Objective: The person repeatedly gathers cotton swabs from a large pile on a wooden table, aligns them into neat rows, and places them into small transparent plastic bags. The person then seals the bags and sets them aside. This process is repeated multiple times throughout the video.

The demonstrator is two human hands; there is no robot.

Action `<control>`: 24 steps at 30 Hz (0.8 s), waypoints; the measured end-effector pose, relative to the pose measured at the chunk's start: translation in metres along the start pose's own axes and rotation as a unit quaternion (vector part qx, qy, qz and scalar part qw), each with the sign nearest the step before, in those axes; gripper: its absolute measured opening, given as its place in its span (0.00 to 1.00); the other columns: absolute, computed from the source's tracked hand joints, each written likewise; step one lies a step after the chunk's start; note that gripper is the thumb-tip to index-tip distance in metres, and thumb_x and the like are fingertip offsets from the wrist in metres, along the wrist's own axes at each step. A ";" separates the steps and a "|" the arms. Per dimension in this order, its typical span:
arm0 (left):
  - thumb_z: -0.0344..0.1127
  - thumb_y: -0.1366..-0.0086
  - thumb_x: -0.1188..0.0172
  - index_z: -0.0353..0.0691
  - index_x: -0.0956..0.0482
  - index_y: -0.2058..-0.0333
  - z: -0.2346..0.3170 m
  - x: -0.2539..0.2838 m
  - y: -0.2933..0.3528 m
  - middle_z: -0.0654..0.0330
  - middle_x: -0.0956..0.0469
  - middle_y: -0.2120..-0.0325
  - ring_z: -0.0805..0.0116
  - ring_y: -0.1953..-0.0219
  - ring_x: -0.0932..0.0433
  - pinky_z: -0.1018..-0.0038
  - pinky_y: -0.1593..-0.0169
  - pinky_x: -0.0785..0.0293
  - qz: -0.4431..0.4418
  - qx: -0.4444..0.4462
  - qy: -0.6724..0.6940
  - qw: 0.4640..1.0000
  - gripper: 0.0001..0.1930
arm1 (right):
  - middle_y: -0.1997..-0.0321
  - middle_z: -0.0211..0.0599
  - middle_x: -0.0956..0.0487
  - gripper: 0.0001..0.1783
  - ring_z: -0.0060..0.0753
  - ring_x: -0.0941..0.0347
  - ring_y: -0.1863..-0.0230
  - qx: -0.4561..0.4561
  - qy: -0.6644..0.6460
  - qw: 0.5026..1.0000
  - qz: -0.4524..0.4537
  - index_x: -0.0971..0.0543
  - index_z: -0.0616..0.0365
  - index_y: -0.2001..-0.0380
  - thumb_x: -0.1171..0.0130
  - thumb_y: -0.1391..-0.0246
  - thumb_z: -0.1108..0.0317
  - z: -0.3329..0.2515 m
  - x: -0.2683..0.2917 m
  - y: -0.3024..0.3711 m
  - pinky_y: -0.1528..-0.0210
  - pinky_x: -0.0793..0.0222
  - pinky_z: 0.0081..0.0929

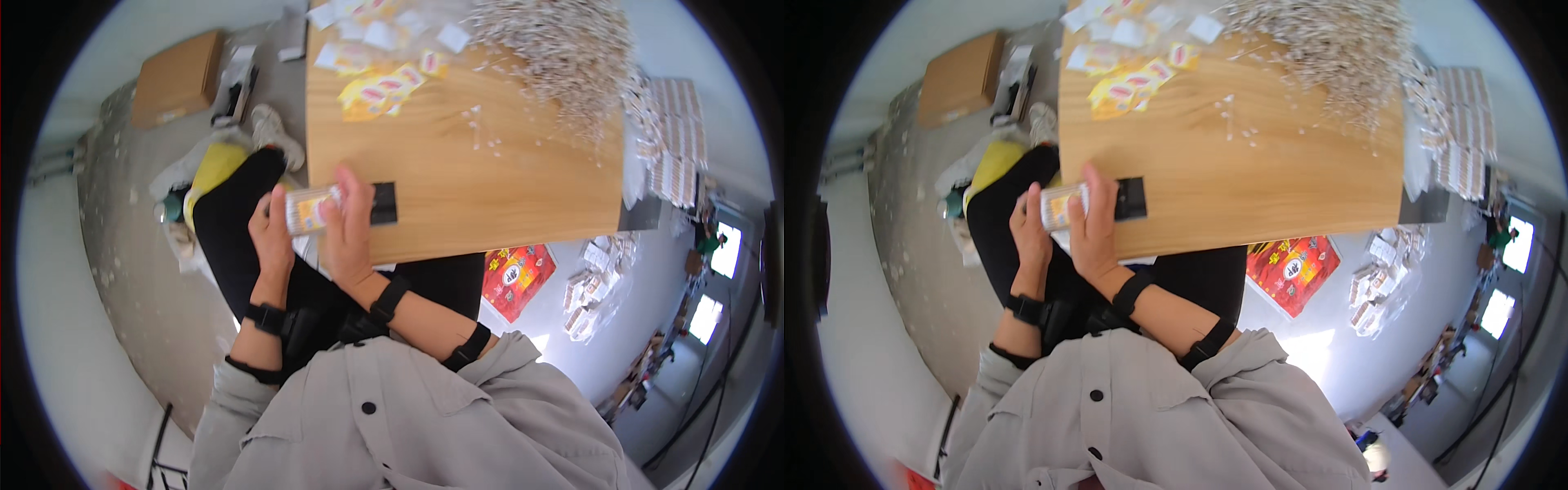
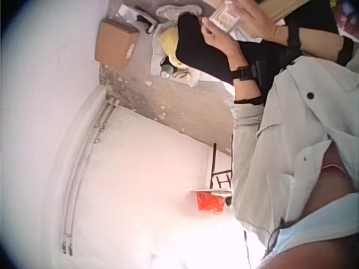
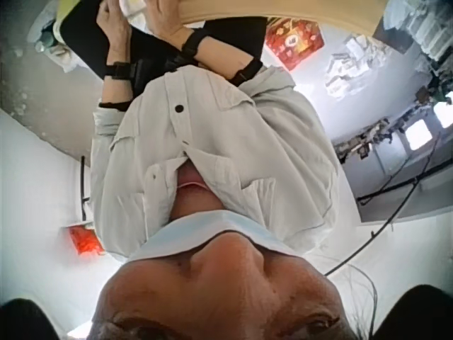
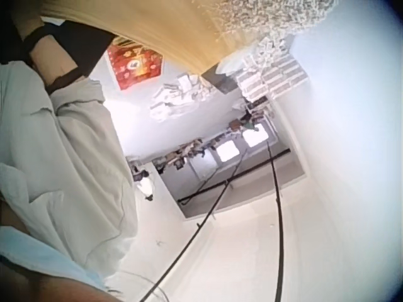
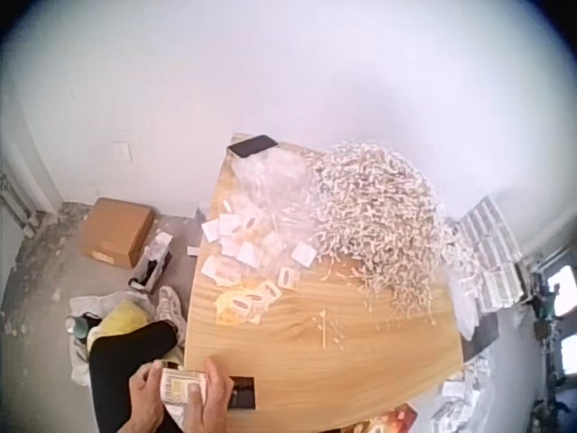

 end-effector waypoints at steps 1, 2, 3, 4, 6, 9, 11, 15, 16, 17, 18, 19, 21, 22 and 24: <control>0.40 0.27 0.45 0.31 0.22 0.64 -0.004 0.004 -0.003 0.68 0.26 0.72 0.83 0.68 0.31 0.81 0.64 0.33 -0.006 0.002 -0.012 1.000 0.15 | 0.42 0.47 0.37 0.22 0.39 0.37 0.40 0.007 -0.029 0.999 -0.012 0.36 0.66 0.39 0.52 0.35 0.72 0.002 0.000 -0.002 0.34 0.41 0.34; 0.40 0.26 0.47 0.31 0.21 0.63 -0.006 0.016 -0.005 0.66 0.25 0.70 0.81 0.66 0.29 0.79 0.62 0.32 0.008 -0.013 -0.063 0.998 0.16 | 0.44 0.45 0.37 0.23 0.37 0.37 0.41 -0.024 -0.053 0.998 -0.027 0.34 0.65 0.40 0.47 0.38 0.75 -0.001 0.009 -0.010 0.38 0.36 0.32; 0.41 0.26 0.49 0.31 0.21 0.62 -0.003 0.028 -0.006 0.64 0.24 0.67 0.78 0.64 0.28 0.77 0.59 0.31 0.028 -0.029 -0.114 0.993 0.17 | 0.44 0.45 0.37 0.25 0.35 0.36 0.43 -0.052 -0.046 0.997 -0.022 0.33 0.63 0.41 0.42 0.41 0.74 0.009 0.025 -0.020 0.42 0.33 0.30; 0.41 0.25 0.52 0.31 0.22 0.59 0.023 0.032 -0.002 0.62 0.24 0.65 0.75 0.62 0.27 0.75 0.57 0.31 0.057 -0.100 -0.187 0.976 0.17 | 0.45 0.44 0.35 0.26 0.36 0.35 0.47 -0.024 0.082 0.996 0.006 0.31 0.62 0.43 0.38 0.44 0.71 -0.006 0.060 -0.039 0.46 0.31 0.30; 0.41 0.24 0.58 0.31 0.25 0.53 0.060 0.046 0.014 0.58 0.24 0.59 0.70 0.57 0.26 0.73 0.52 0.32 0.130 -0.174 -0.241 0.946 0.18 | 0.48 0.47 0.32 0.27 0.47 0.34 0.47 0.058 0.302 0.940 0.146 0.28 0.61 0.46 0.34 0.48 0.69 -0.022 0.139 -0.070 0.43 0.35 0.41; 0.36 0.29 0.49 0.33 0.30 0.46 0.099 0.022 0.039 0.52 0.29 0.49 0.61 0.47 0.30 0.69 0.46 0.35 0.135 -0.269 -0.264 0.916 0.17 | 0.53 0.45 0.29 0.22 0.47 0.32 0.49 0.072 0.319 0.927 0.184 0.23 0.57 0.53 0.31 0.52 0.69 -0.016 0.214 -0.114 0.45 0.34 0.41; 0.34 0.35 0.42 0.34 0.30 0.46 0.128 -0.044 0.074 0.49 0.33 0.45 0.56 0.43 0.34 0.65 0.43 0.36 0.066 -0.373 -0.368 0.849 0.21 | 0.57 0.43 0.27 0.18 0.45 0.30 0.52 0.077 0.341 0.931 0.099 0.20 0.55 0.58 0.30 0.54 0.70 0.014 0.226 -0.129 0.48 0.32 0.39; 0.33 0.45 0.34 0.35 0.39 0.36 0.088 -0.176 0.108 0.40 0.44 0.36 0.39 0.33 0.44 0.54 0.31 0.49 -0.193 -0.362 -0.478 0.777 0.38 | 0.61 0.40 0.25 0.10 0.42 0.27 0.59 0.029 0.234 0.971 0.035 0.18 0.56 0.65 0.32 0.53 0.71 0.033 0.212 -0.121 0.56 0.29 0.37; 0.34 0.44 0.34 0.35 0.40 0.35 0.076 -0.205 0.112 0.41 0.46 0.34 0.40 0.31 0.48 0.52 0.30 0.52 -0.227 -0.368 -0.492 0.756 0.39 | 0.61 0.40 0.25 0.09 0.42 0.27 0.61 0.062 0.254 0.965 0.020 0.18 0.56 0.66 0.32 0.53 0.71 0.029 0.207 -0.112 0.58 0.29 0.37; 0.35 0.44 0.34 0.35 0.42 0.34 0.066 -0.230 0.114 0.41 0.49 0.32 0.40 0.29 0.51 0.50 0.29 0.54 -0.258 -0.373 -0.508 0.732 0.40 | 0.62 0.40 0.25 0.08 0.41 0.26 0.63 0.097 0.270 0.958 0.001 0.18 0.57 0.66 0.33 0.52 0.72 0.025 0.200 -0.107 0.59 0.29 0.36; 0.37 0.43 0.34 0.36 0.42 0.34 0.055 -0.247 0.111 0.42 0.49 0.31 0.42 0.29 0.52 0.51 0.29 0.54 -0.255 -0.384 -0.522 0.717 0.41 | 0.62 0.40 0.25 0.09 0.41 0.26 0.63 0.123 0.255 0.959 -0.017 0.18 0.57 0.65 0.33 0.52 0.72 0.020 0.196 -0.103 0.59 0.29 0.37; 0.39 0.43 0.34 0.36 0.42 0.33 0.043 -0.261 0.106 0.44 0.49 0.31 0.44 0.28 0.52 0.51 0.29 0.54 -0.252 -0.394 -0.537 0.702 0.41 | 0.62 0.40 0.26 0.09 0.42 0.27 0.62 0.149 0.241 0.958 -0.035 0.19 0.57 0.65 0.33 0.52 0.72 0.014 0.193 -0.100 0.59 0.29 0.37; 0.43 0.42 0.35 0.37 0.42 0.33 0.030 -0.276 0.103 0.47 0.49 0.30 0.48 0.28 0.52 0.51 0.29 0.54 -0.248 -0.402 -0.569 0.673 0.41 | 0.62 0.40 0.26 0.10 0.42 0.27 0.62 0.152 0.235 0.960 0.008 0.19 0.58 0.63 0.34 0.51 0.72 0.011 0.212 -0.105 0.59 0.30 0.37; 0.45 0.41 0.36 0.38 0.41 0.33 0.025 -0.279 0.101 0.48 0.48 0.30 0.50 0.28 0.51 0.52 0.29 0.54 -0.243 -0.399 -0.588 0.660 0.40 | 0.62 0.39 0.26 0.11 0.43 0.27 0.62 0.130 0.241 0.960 0.064 0.20 0.58 0.62 0.34 0.51 0.72 0.013 0.233 -0.111 0.59 0.30 0.38; 0.48 0.40 0.37 0.39 0.40 0.33 0.017 -0.279 0.099 0.50 0.47 0.30 0.53 0.27 0.51 0.52 0.29 0.53 -0.234 -0.390 -0.615 0.644 0.40 | 0.62 0.39 0.26 0.12 0.43 0.27 0.62 0.078 0.288 0.938 0.179 0.21 0.58 0.61 0.35 0.49 0.70 0.014 0.278 -0.125 0.59 0.30 0.38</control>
Point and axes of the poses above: each hand's wrist, its own y-axis away from the middle knuckle, its own x-axis out of the back of the hand, z = x × y, the point moved 10 cm from there along -y, towards the middle knuckle
